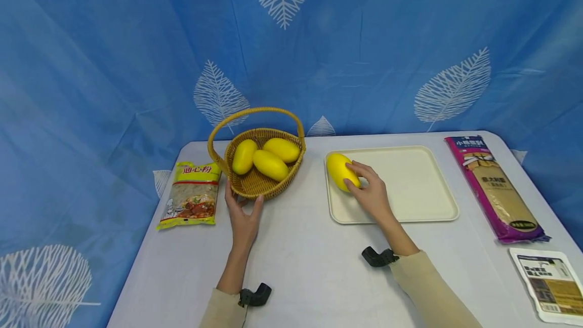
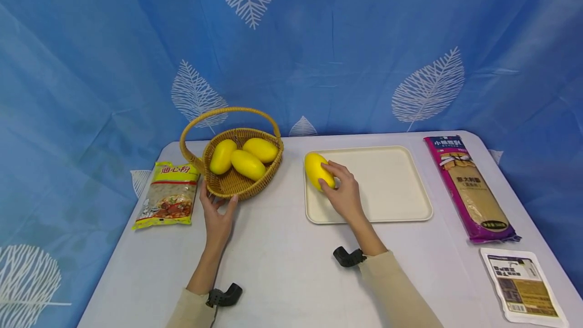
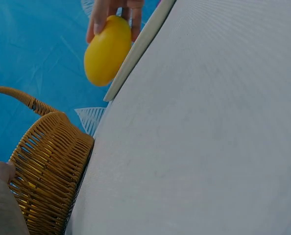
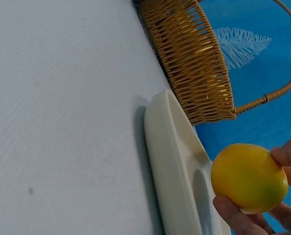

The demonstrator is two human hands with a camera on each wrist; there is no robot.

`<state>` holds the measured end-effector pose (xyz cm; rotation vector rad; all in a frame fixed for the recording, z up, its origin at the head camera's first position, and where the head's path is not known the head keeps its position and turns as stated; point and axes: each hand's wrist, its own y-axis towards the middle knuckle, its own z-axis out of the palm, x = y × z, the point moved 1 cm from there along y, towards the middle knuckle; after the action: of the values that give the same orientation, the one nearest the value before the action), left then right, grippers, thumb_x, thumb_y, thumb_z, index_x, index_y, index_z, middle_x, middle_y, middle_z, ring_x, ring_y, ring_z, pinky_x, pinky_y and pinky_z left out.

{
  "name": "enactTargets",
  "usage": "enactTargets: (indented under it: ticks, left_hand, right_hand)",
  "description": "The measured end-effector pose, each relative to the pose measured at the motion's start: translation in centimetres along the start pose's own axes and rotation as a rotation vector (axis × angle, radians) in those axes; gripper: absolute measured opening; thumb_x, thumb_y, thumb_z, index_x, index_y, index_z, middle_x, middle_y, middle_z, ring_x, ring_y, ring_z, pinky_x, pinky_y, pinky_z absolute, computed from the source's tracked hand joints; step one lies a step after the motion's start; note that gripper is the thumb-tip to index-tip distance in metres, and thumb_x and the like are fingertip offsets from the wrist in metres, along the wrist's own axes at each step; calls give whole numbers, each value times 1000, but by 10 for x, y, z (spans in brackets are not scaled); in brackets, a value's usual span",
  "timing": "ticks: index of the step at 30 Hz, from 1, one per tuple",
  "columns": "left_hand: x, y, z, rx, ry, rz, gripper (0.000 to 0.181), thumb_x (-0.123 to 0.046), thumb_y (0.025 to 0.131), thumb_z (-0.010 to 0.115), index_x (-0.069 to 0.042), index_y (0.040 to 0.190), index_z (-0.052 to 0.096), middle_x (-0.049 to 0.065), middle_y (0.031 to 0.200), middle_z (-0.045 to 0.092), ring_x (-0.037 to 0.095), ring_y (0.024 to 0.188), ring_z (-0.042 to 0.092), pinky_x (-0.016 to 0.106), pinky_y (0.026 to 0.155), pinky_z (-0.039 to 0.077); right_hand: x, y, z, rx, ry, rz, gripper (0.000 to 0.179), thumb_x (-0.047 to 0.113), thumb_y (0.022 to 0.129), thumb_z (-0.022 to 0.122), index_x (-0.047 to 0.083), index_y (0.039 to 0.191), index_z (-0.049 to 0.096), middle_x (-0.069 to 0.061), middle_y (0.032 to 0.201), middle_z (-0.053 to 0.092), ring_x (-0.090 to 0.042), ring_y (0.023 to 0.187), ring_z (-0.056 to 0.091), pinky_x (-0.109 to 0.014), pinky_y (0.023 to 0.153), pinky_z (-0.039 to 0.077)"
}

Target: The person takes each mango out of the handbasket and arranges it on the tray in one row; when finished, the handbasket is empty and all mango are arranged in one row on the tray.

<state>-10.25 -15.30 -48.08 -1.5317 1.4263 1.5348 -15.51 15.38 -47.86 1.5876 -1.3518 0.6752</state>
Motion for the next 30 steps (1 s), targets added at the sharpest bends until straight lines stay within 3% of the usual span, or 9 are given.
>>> enactTargets:
  ticks: [5, 8, 12, 19, 30]
  left_hand:
    - [1, 0, 1, 0, 6, -2, 85, -7, 92, 66, 4, 154, 7, 26, 158, 14, 47, 137, 29, 62, 103, 33]
    - [1, 1, 1, 2, 10, 1, 86, -6, 92, 66, 4, 154, 7, 26, 159, 14, 47, 137, 29, 61, 103, 34]
    - [0, 2, 1, 1, 13, 7, 85, -6, 92, 66, 4, 154, 7, 26, 158, 14, 47, 137, 30, 61, 102, 34]
    - [0, 2, 0, 2, 9, 0, 85, -7, 93, 65, 3, 154, 7, 26, 158, 13, 47, 137, 29, 61, 104, 33]
    - [1, 1, 0, 1, 19, -12, 85, -8, 93, 65, 3, 154, 7, 26, 159, 12, 43, 142, 25, 61, 105, 33]
  right_hand:
    - [-1, -1, 0, 44, -22, 48, 45, 8, 88, 73, 5, 131, 62, -16, 141, 53, -35, 114, 57, -43, 93, 51]
    - [-1, -2, -1, 75, -41, 73, 50, 10, 88, 73, 5, 135, 57, -18, 142, 51, -37, 117, 55, -51, 99, 46]
    - [-3, -4, -3, 98, -86, 84, 57, 10, 86, 75, 3, 138, 53, -20, 139, 52, -40, 116, 57, -52, 99, 46]
    - [-5, -7, -5, 121, -139, 105, 64, 16, 86, 76, 1, 141, 47, -21, 134, 54, -37, 101, 63, -50, 87, 52]
    - [-9, -12, -8, 102, -163, 93, 64, 18, 85, 78, 0, 139, 49, -23, 130, 55, -38, 102, 62, -51, 85, 53]
